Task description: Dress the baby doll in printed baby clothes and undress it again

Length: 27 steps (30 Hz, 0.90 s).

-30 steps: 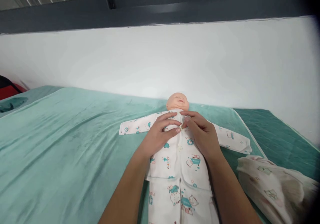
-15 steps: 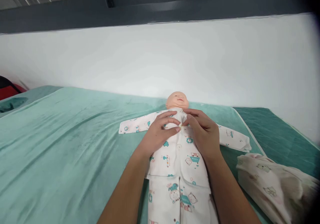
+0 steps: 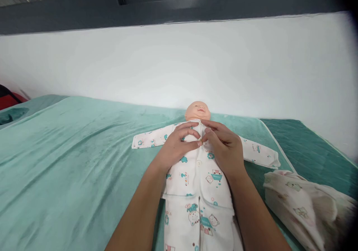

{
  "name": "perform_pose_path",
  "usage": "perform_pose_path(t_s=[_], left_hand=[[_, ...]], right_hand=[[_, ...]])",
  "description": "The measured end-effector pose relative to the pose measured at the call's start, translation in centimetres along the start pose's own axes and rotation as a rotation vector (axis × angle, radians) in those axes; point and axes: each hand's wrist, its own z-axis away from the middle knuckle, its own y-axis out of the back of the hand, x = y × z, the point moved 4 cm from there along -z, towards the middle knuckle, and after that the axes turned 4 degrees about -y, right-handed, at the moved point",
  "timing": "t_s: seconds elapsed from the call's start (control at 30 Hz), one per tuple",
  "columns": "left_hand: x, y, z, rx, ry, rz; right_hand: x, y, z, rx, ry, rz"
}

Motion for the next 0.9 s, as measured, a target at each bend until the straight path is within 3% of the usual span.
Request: perform_pose_path(t_s=[0.2, 0.33, 0.5, 0.9], left_hand=[[-0.1, 0.0, -0.2, -0.005, 0.02, 0.032], [-0.3, 0.3, -0.3, -0.029, 0.01, 0.045], [-0.6, 0.6, -0.3, -0.065, 0.004, 0.043], [-0.6, 0.3, -0.2, -0.027, 0.03, 0.035]], right_hand=[[0.2, 0.4, 0.1, 0.096, -0.054, -0.001], [0.0, 0.5, 0.2, 0.108, -0.018, 0.022], [-0.4, 0.6, 0.8, 0.099, 0.027, 0.059], [-0.9, 0.8, 3.6, 0.006, 0.008, 0.056]])
